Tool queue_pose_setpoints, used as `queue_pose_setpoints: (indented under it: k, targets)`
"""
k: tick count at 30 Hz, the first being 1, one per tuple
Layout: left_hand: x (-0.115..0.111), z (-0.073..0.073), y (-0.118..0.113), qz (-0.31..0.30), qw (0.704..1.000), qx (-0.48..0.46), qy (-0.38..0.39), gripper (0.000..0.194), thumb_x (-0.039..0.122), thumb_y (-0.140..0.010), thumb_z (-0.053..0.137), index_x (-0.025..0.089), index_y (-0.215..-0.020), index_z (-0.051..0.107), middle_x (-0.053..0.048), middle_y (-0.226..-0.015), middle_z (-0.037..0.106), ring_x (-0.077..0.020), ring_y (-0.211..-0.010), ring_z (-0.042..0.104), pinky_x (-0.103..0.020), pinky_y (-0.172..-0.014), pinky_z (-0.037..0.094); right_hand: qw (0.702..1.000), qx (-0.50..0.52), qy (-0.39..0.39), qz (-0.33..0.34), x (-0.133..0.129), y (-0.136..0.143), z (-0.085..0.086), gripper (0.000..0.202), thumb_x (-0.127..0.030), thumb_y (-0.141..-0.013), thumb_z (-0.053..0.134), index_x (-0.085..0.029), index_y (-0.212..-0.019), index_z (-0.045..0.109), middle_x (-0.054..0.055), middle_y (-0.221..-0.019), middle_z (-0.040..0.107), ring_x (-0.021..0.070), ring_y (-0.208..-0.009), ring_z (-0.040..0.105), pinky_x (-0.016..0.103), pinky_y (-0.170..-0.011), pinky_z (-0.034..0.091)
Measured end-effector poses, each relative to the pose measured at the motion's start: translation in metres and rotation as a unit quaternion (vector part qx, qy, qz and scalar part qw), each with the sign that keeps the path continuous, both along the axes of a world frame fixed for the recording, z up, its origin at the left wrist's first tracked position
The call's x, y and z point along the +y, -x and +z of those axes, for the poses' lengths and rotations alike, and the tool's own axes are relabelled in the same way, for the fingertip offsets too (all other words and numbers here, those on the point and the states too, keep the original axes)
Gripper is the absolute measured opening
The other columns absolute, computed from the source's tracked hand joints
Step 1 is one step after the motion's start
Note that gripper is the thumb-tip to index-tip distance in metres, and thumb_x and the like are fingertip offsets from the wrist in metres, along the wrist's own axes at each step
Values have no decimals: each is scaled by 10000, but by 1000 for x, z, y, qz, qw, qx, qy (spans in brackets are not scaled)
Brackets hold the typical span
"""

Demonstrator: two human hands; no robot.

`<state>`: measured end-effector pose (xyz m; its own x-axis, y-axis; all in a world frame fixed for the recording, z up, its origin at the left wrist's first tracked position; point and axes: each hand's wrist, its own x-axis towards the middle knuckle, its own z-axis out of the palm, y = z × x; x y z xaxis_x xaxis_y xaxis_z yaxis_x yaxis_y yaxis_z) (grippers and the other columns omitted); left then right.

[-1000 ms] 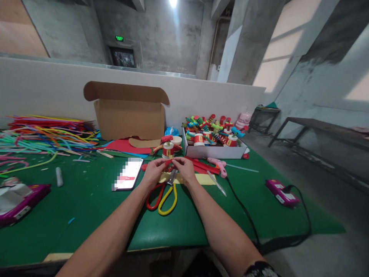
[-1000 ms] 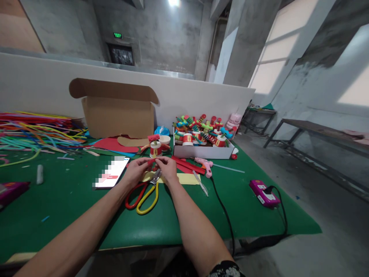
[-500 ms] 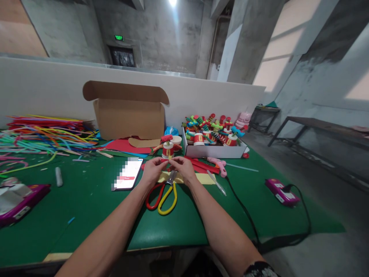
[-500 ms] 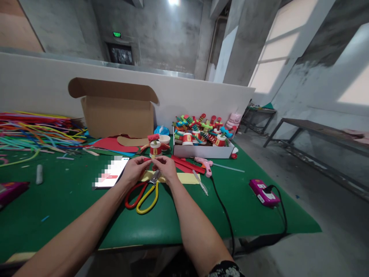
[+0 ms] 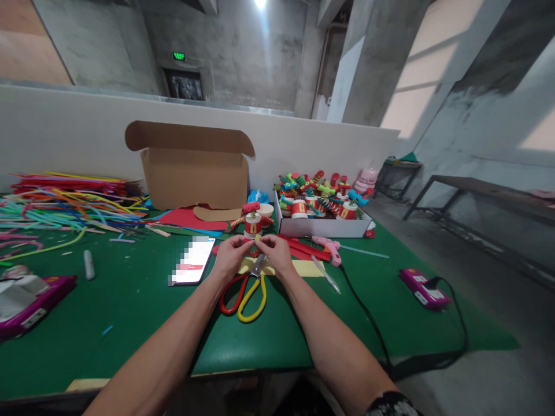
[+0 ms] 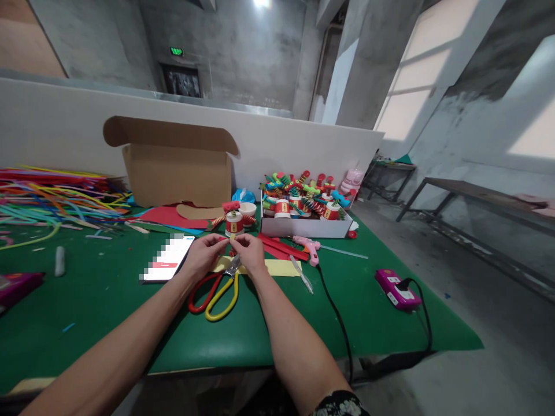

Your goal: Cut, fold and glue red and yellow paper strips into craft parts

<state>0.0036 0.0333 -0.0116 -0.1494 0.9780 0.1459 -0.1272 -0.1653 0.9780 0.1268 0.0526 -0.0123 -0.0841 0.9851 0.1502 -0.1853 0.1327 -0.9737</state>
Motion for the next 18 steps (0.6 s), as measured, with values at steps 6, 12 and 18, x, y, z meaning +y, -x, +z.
queue_pose_setpoints:
  k: [6,12,18]
  targets:
    - [3,-3,2,33,999,32,-5,335,443,-571,730,134,-652,628,37,-510,521,-74,-471,415,-200,-479,308,1000,-22,-6,-8,2,0,-2,243,-385,-554,721,-182,-607,599,-25,-522,592,128,-500,550,246,-503,449]
    - [7,-6,10,68,997,25,-7,322,439,-591,710,138,-676,632,21,-515,525,-88,-476,434,-210,-476,328,999,-38,-12,-34,7,-4,-3,209,-358,-562,716,-186,-603,606,-30,-522,588,117,-499,544,238,-510,444]
    - [7,0,8,75,996,-36,-29,365,467,-585,712,142,-730,628,1,-598,578,-100,-544,501,-224,-551,405,990,105,90,-9,4,-5,3,326,-348,-475,783,-181,-650,564,-24,-567,612,124,-540,598,274,-608,507]
